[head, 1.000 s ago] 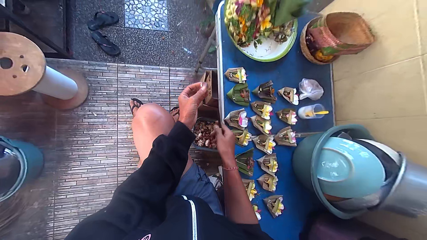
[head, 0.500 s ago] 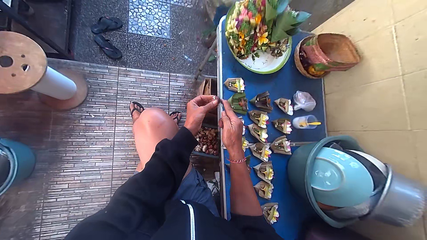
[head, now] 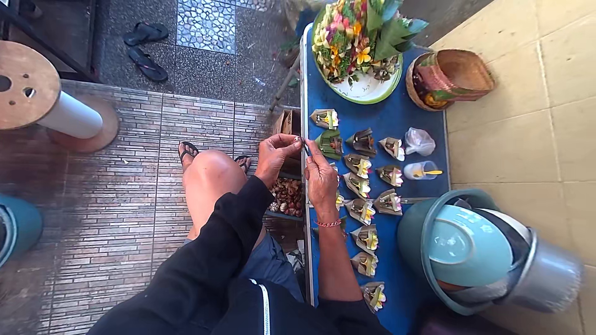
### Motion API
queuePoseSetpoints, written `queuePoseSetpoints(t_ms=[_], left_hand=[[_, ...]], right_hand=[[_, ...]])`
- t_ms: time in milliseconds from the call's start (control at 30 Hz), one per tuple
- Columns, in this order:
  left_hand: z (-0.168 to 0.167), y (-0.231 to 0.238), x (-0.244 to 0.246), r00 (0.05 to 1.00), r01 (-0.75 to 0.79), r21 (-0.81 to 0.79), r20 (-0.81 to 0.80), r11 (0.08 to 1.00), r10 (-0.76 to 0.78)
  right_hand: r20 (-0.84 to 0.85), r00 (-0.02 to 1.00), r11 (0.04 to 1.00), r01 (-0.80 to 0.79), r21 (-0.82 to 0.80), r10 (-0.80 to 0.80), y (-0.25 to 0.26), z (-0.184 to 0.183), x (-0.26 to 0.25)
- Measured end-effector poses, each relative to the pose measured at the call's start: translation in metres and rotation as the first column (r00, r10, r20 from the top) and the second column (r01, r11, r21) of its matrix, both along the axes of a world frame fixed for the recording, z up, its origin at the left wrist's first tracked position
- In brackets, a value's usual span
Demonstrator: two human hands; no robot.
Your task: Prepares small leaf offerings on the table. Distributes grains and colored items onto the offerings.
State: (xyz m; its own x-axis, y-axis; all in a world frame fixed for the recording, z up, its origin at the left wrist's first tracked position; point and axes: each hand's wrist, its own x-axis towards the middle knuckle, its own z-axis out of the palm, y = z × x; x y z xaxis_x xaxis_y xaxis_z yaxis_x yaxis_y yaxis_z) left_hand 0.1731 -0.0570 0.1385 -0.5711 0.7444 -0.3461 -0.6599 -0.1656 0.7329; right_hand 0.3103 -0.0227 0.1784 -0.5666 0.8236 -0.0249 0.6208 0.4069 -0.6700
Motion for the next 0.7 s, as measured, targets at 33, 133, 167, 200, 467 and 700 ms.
queuePoseSetpoints(t_ms=[33, 133, 167, 200, 467, 700], left_hand=[[0.000, 0.000, 0.000, 1.000, 0.008, -0.007, -0.005, 1.000, -0.008], [-0.002, 0.000, 0.002, 0.999, 0.046, -0.019, -0.029, 0.999, -0.046], [-0.003, 0.000, 0.002, 0.998, 0.047, -0.020, -0.027, 0.999, -0.048], [-0.003, 0.000, 0.002, 0.999, 0.047, -0.022, -0.026, 0.999, -0.047], [0.000, 0.002, 0.003, 0.995, 0.097, -0.004, -0.027, 0.995, -0.097], [0.004, 0.006, 0.001, 0.997, 0.015, 0.002, 0.081, 1.000, -0.015]], right_hand=[[-0.001, 1.000, 1.000, 0.009, 0.009, -0.009, 0.000, 0.000, -0.001], [-0.030, 0.999, 1.000, 0.011, -0.015, -0.011, 0.002, -0.003, 0.000], [-0.042, 0.999, 1.000, 0.011, -0.026, -0.012, 0.002, -0.004, 0.001], [-0.049, 0.999, 0.999, 0.015, -0.035, -0.017, 0.002, -0.004, 0.001], [-0.089, 0.984, 0.984, 0.148, -0.102, -0.157, 0.070, -0.034, -0.020], [0.089, 0.971, 0.960, 0.232, -0.154, -0.221, 0.155, -0.053, -0.049]])
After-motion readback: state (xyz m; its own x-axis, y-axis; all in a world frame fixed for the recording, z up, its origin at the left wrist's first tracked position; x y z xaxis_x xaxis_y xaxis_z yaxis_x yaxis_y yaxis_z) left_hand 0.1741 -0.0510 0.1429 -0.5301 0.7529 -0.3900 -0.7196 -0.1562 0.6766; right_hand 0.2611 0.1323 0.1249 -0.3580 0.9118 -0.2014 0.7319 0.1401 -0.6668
